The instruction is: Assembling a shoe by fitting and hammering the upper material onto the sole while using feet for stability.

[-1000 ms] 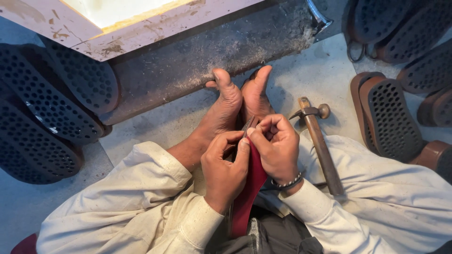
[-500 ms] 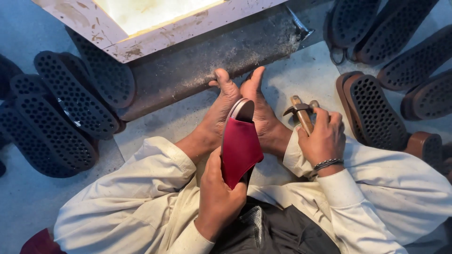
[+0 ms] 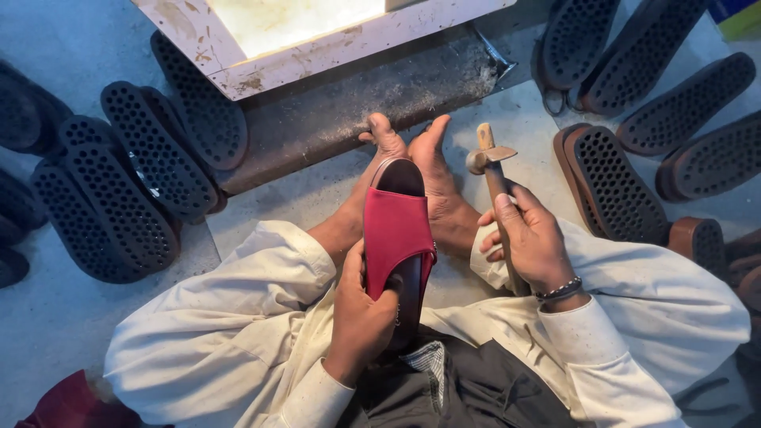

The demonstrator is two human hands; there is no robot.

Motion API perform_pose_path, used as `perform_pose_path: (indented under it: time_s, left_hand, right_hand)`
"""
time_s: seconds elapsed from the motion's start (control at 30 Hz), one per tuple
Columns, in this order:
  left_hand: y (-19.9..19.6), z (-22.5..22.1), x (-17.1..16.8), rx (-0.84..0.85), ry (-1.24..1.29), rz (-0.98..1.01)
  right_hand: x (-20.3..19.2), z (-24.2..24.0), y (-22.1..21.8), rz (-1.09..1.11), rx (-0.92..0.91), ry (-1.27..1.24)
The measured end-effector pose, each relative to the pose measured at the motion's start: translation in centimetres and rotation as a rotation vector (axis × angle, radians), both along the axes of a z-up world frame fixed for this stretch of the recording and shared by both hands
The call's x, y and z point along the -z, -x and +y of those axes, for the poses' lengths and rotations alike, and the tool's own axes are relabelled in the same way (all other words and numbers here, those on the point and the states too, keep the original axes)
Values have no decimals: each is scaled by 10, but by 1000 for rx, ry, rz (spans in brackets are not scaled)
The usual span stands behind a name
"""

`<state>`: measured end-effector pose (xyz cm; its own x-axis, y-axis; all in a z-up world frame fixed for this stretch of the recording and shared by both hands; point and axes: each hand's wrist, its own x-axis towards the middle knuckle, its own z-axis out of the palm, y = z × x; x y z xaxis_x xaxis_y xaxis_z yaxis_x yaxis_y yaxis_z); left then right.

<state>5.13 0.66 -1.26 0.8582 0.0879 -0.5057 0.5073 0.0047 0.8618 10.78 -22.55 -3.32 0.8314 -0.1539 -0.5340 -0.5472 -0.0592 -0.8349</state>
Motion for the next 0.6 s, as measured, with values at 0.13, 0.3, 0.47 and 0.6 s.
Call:
perform_pose_path:
  time_s: [0.13, 0.3, 0.47, 0.6]
  left_hand:
    - [3, 15, 20, -7, 359, -173]
    - [19, 26, 17, -175, 841, 259]
    - [25, 28, 22, -115, 917, 243]
    - [29, 28, 24, -53, 1010, 248]
  right_hand:
    - [-26, 19, 10, 7, -47, 10]
    - [-53, 31, 19, -407, -162, -75]
    - [-69, 25, 26, -529, -315, 87]
    - [-88, 29, 14, -707, -489, 154]
